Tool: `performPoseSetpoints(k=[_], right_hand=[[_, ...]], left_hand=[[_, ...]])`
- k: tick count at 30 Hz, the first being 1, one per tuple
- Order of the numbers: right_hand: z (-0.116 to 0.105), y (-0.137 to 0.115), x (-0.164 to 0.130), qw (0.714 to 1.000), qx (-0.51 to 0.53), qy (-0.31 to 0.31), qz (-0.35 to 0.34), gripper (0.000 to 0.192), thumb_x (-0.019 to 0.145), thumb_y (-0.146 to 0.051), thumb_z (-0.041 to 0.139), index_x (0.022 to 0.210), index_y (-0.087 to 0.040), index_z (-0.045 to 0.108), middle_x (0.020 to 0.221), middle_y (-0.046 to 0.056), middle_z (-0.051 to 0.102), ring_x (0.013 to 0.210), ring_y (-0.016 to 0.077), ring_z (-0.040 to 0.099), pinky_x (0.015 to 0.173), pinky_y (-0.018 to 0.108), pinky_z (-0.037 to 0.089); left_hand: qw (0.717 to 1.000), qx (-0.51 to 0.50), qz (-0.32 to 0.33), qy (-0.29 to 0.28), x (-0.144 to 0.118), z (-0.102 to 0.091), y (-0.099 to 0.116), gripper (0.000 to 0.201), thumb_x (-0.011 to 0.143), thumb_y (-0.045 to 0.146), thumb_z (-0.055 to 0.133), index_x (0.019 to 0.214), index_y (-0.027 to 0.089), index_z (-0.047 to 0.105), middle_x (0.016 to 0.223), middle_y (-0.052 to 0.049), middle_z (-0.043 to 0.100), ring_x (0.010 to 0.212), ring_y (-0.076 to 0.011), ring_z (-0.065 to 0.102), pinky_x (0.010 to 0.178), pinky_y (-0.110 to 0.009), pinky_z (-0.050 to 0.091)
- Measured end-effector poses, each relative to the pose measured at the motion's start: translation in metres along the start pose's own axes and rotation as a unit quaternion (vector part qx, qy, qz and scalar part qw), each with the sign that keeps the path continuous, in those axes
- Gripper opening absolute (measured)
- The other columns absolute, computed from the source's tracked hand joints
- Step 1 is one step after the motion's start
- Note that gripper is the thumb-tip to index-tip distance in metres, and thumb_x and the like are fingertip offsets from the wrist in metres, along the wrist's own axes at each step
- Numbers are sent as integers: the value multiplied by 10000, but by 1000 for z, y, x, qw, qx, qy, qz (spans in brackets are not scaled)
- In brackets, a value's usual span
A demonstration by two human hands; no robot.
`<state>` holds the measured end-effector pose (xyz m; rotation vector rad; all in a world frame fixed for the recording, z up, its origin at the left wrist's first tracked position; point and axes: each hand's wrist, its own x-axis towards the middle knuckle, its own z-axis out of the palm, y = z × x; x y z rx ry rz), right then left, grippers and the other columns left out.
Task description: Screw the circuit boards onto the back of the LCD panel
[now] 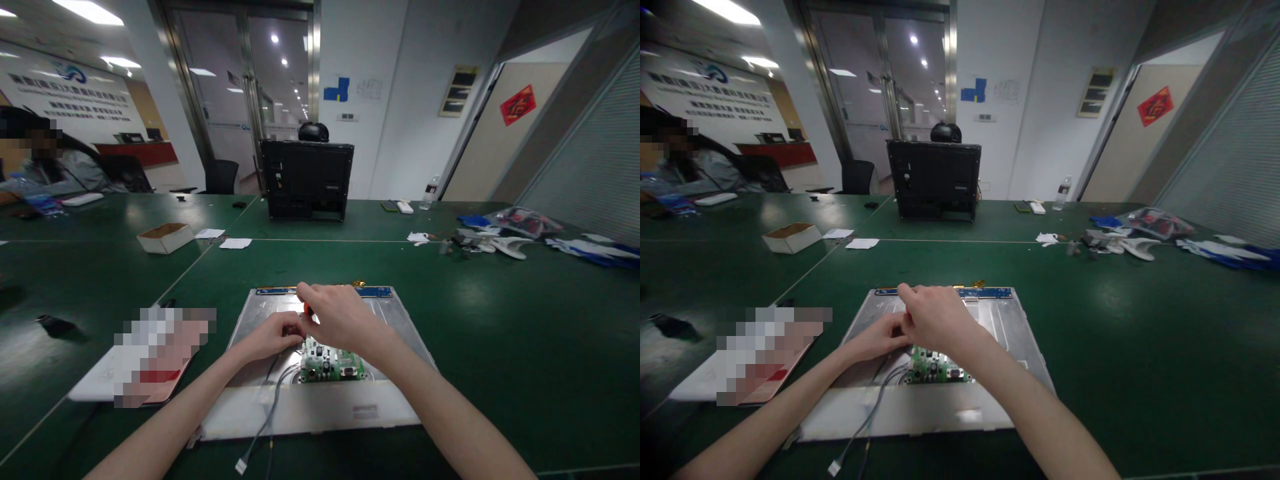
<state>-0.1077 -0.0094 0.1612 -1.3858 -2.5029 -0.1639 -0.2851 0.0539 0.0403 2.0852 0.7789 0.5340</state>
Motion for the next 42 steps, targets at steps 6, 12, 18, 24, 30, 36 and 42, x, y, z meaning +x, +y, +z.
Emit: performPoseSetpoints(k=[6, 12, 18, 24, 30, 36, 42], right_hand=[[-1, 2, 2, 999, -17, -16, 22, 294, 883, -486, 446, 857, -210, 541, 724, 20, 648, 609, 143, 566, 496, 262, 203], [-4, -1, 2, 999, -23, -29, 21, 166, 884, -343, 460, 843, -203, 538, 733, 15, 649, 606, 131, 561, 494, 265, 209], [-3, -2, 2, 1000, -14, -16, 19, 141, 824, -266, 457, 942, -194, 487, 811, 23, 656, 618, 146, 563, 472, 276, 209], [-2, -1, 0, 1000, -12, -4, 14, 116, 838, -276, 457, 920, -200, 488, 783, 23, 656, 613, 148, 561, 478, 272, 189], [-1, 1, 1, 999, -24, -21, 24, 204, 884, -399, 463, 845, -210, 526, 749, 19, 659, 638, 152, 579, 509, 267, 214], [-1, -1, 1, 1000, -19, -13, 14, 132, 822, -261, 479, 935, -193, 490, 772, 21, 653, 611, 141, 559, 476, 277, 176], [-2, -2, 0, 1000, -5, 7, -6, 135, 815, -244, 473, 940, -193, 482, 815, 24, 651, 634, 142, 557, 481, 278, 176]], left_hand=[[999, -26, -28, -15, -1, 0, 0, 103, 753, 147, 577, 844, 153, 624, 789, -4, 652, 708, -141, 592, 670, -245, 464], [999, -14, -32, -15, -1, 1, -3, 87, 760, 184, 578, 828, 147, 616, 764, -5, 635, 686, -138, 572, 633, -233, 450], [1000, 15, -11, 0, -1, -1, 0, 35, 740, 168, 587, 749, 142, 608, 694, 9, 599, 640, -124, 526, 596, -216, 415], [1000, 5, -9, -1, -1, -1, 1, 45, 741, 151, 581, 773, 139, 611, 716, 8, 610, 658, -127, 540, 614, -220, 417], [999, -8, -27, -20, -1, 1, -4, 105, 761, 174, 571, 848, 140, 621, 764, -8, 637, 677, -134, 567, 639, -232, 438], [1000, -4, -14, -6, -1, 0, -1, 55, 761, 191, 584, 775, 141, 600, 727, 2, 609, 660, -127, 545, 614, -224, 426], [1000, 17, -3, 3, 0, 0, 2, 42, 747, 180, 592, 735, 140, 599, 685, 11, 600, 634, -126, 532, 593, -222, 415]])
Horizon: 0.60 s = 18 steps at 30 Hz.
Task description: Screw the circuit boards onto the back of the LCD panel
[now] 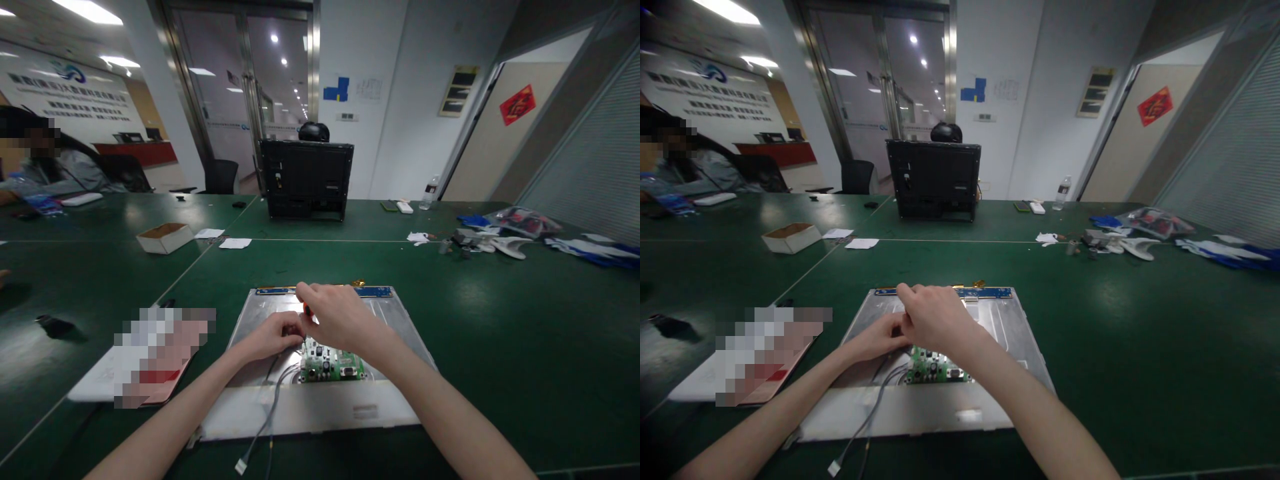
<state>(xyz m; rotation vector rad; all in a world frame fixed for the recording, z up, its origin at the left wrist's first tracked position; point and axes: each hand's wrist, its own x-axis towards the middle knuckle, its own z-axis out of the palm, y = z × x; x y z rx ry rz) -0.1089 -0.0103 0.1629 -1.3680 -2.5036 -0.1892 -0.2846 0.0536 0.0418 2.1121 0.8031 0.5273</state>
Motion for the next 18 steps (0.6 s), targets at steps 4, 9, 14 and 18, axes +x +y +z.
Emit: performPoseSetpoints(k=[4, 9, 14, 18], right_hand=[[2, 3, 0, 1000, 1, 0, 5, 156, 867, -361, 481, 884, -207, 499, 757, 7, 653, 628, 144, 568, 489, 264, 193], [4, 3, 1, 1000, -10, -13, 18, 161, 885, -352, 452, 841, -208, 508, 727, 9, 647, 613, 135, 562, 496, 261, 206], [-1, -1, 1, 999, -12, -21, 25, 145, 813, -252, 475, 945, -189, 483, 798, 31, 656, 627, 140, 558, 485, 272, 199], [-4, -2, 0, 1000, -5, -25, 6, 136, 828, -260, 465, 946, -195, 476, 843, 38, 657, 657, 144, 566, 488, 265, 224]], left_hand=[[1000, -8, -17, -8, -1, 0, 0, 76, 738, 159, 584, 804, 147, 620, 735, 0, 632, 661, -136, 557, 616, -233, 433], [999, -22, -26, -18, -2, 1, -4, 79, 757, 170, 569, 821, 147, 609, 741, 0, 624, 656, -127, 552, 612, -225, 432], [1000, -4, -14, -4, -1, 1, -4, 65, 753, 205, 593, 768, 142, 589, 700, 7, 593, 643, -124, 525, 597, -220, 419], [1000, 2, -7, 2, -1, 1, -1, 59, 749, 200, 591, 734, 143, 592, 686, 9, 591, 640, -126, 523, 598, -223, 417]])
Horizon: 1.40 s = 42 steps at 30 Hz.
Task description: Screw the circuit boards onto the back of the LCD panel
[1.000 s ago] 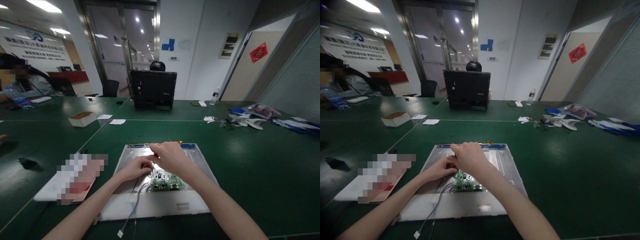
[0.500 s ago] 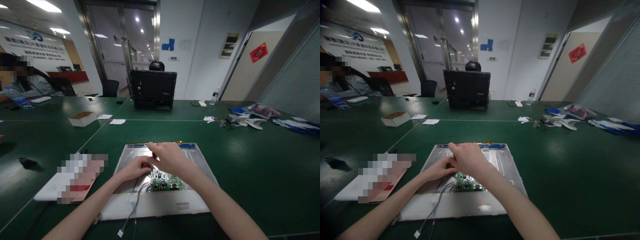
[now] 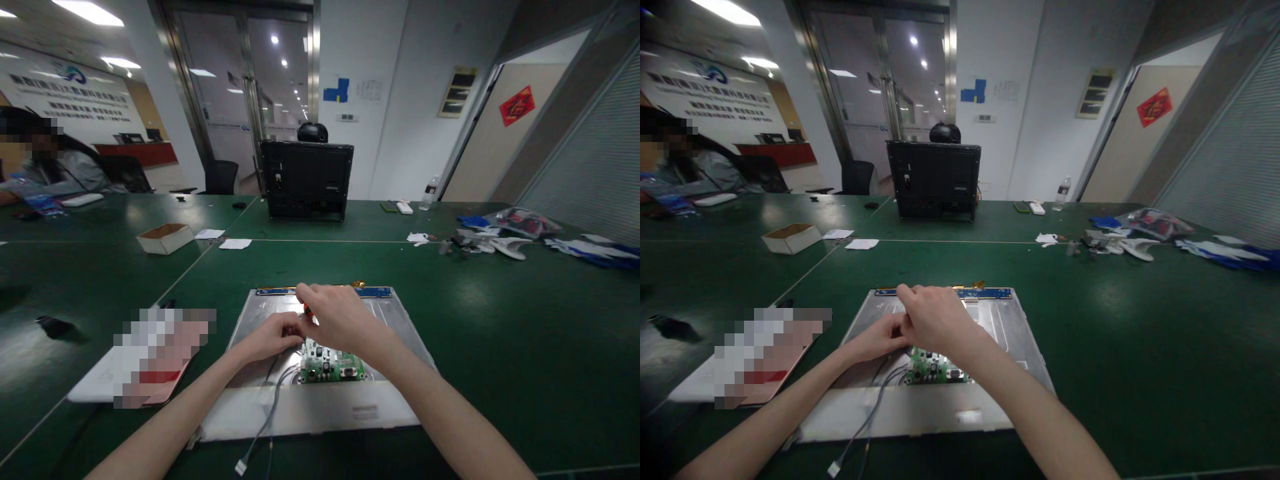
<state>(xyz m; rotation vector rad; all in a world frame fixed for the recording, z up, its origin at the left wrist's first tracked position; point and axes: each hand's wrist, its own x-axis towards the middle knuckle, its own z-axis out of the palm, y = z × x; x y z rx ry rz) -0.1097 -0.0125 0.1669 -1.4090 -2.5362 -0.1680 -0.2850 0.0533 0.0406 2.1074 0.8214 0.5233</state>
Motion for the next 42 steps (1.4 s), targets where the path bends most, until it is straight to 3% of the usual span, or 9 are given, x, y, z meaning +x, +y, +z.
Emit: performPoseSetpoints(k=[6, 12, 16, 22, 28, 37, 42], right_hand=[[4, 3, 1, 1000, -10, 0, 18, 212, 893, -407, 447, 862, -211, 521, 749, 15, 655, 636, 149, 581, 498, 264, 232], [3, 1, 1, 1000, -4, 7, 7, 133, 840, -258, 460, 952, -193, 488, 780, 20, 647, 616, 136, 546, 482, 270, 204], [1, 0, -1, 1000, 17, 14, -12, 138, 819, -258, 475, 939, -189, 479, 827, 27, 647, 632, 135, 547, 486, 266, 218], [4, 3, 1, 1000, 5, 1, 2, 180, 888, -380, 456, 878, -206, 503, 769, 23, 657, 659, 148, 584, 507, 260, 230], [1, 1, 0, 1000, 9, 10, -2, 106, 831, -258, 485, 916, -197, 475, 791, 16, 656, 618, 142, 566, 477, 266, 196], [4, 3, 1, 1000, 12, 2, -1, 176, 876, -386, 472, 910, -214, 490, 785, 14, 665, 651, 151, 586, 497, 258, 224], [3, 1, 1, 1000, 5, -1, 5, 112, 856, -288, 465, 933, -208, 482, 777, 12, 657, 617, 139, 565, 479, 260, 209]], left_hand=[[1000, -18, -18, -15, -1, 0, -1, 92, 749, 186, 575, 824, 152, 615, 753, -3, 632, 665, -135, 556, 621, -234, 437], [1000, -11, -5, -7, -1, 0, 0, 41, 747, 175, 582, 770, 146, 600, 714, 7, 610, 650, -127, 542, 602, -222, 424], [1000, -7, 19, 3, 0, 0, 0, 37, 740, 142, 577, 767, 144, 603, 697, 16, 600, 642, -122, 526, 598, -217, 412], [1000, -6, 3, -14, -1, -1, 0, 98, 742, 142, 580, 830, 148, 623, 768, -3, 635, 681, -135, 556, 635, -229, 429], [1000, -16, -4, -10, -1, 0, 0, 42, 752, 178, 587, 763, 137, 589, 711, 9, 605, 652, -125, 536, 607, -217, 422], [1000, -1, 10, -6, -1, -2, 2, 86, 746, 155, 595, 822, 143, 632, 778, -9, 646, 699, -146, 566, 660, -244, 441], [1000, -17, 4, -11, -1, 0, 0, 44, 760, 166, 586, 780, 135, 610, 734, -5, 633, 671, -137, 558, 626, -231, 439]])
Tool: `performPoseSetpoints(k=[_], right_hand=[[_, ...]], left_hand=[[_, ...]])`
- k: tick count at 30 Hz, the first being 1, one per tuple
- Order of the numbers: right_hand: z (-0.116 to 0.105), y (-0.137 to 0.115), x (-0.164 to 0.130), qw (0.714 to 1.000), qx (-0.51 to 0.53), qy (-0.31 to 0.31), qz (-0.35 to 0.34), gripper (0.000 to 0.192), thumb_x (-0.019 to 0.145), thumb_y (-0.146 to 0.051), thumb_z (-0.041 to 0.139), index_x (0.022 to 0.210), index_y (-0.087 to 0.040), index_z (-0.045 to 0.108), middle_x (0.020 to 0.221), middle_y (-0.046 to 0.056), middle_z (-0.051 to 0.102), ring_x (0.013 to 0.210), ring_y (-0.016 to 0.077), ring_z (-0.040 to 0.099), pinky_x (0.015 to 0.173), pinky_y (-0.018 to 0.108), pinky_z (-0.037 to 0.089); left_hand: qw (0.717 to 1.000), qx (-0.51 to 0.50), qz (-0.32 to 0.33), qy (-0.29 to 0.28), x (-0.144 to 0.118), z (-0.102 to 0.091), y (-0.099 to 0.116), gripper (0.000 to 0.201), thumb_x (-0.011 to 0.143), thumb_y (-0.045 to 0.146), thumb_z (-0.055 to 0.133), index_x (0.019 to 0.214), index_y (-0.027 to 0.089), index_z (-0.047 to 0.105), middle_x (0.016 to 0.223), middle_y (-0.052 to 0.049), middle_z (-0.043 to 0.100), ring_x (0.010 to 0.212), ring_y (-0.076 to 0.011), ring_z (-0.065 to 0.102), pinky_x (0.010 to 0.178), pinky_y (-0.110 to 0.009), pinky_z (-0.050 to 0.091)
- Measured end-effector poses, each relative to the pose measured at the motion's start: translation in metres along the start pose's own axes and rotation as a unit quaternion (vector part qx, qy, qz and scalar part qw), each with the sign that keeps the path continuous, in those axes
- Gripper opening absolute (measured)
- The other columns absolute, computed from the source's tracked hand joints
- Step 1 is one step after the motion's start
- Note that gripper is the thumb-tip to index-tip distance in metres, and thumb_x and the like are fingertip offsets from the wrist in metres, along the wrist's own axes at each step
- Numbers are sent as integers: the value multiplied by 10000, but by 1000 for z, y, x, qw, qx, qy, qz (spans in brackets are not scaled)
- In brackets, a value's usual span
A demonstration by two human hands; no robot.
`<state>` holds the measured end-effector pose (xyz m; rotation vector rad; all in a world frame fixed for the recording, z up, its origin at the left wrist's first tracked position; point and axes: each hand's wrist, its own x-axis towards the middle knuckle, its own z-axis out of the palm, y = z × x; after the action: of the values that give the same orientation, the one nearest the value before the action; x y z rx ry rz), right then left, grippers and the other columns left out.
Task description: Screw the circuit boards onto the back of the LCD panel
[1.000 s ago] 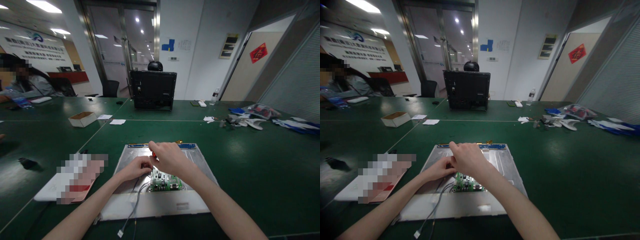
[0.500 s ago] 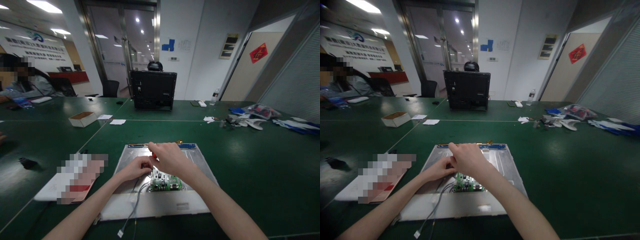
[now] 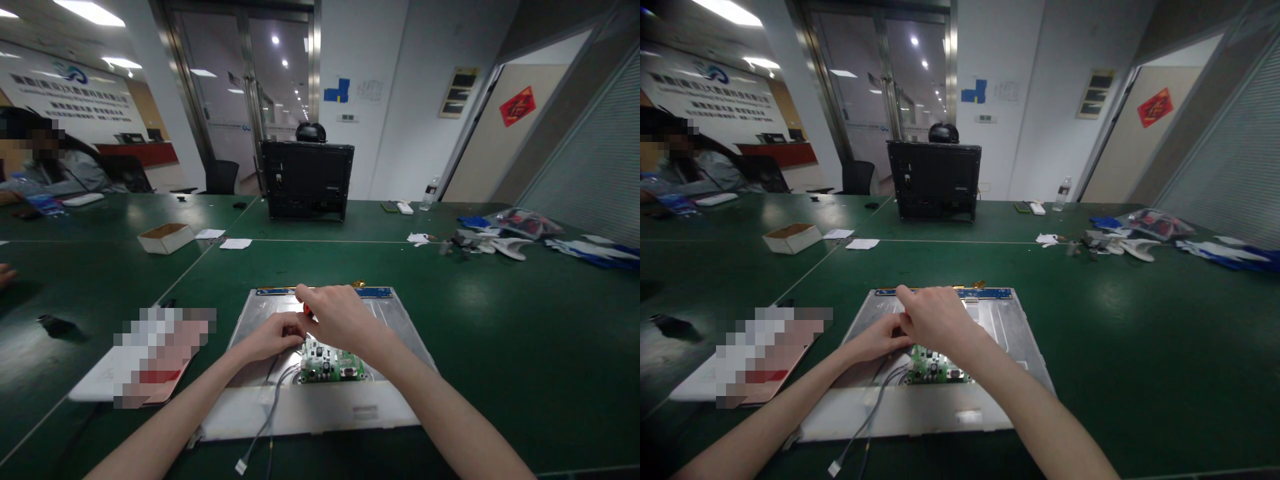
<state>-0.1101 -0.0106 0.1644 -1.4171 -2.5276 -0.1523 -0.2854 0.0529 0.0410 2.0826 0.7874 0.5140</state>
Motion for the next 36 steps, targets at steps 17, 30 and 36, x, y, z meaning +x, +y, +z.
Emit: performPoseSetpoints(k=[17, 30, 36], right_hand=[[1, -1, 0, 1000, -6, 14, 3, 130, 823, -262, 467, 936, -198, 466, 786, 18, 654, 600, 133, 549, 472, 268, 179], [0, 0, 0, 1000, 1, 9, 5, 126, 846, -277, 443, 935, -196, 481, 773, 21, 648, 597, 130, 535, 484, 268, 188], [-2, -1, -1, 1000, 0, 7, 0, 156, 849, -315, 451, 945, -195, 480, 816, 36, 657, 633, 145, 562, 490, 269, 208]], left_hand=[[1000, -14, 7, 5, -1, 0, 2, 38, 756, 148, 593, 779, 137, 621, 728, 3, 633, 667, -128, 559, 609, -215, 431], [1000, -11, -2, 3, 0, 0, 3, 58, 763, 193, 591, 772, 139, 609, 715, 1, 615, 654, -129, 544, 606, -225, 432], [1000, 11, 7, 8, 0, -1, 3, 46, 757, 184, 593, 766, 139, 602, 724, -1, 619, 663, -135, 542, 627, -237, 427]])
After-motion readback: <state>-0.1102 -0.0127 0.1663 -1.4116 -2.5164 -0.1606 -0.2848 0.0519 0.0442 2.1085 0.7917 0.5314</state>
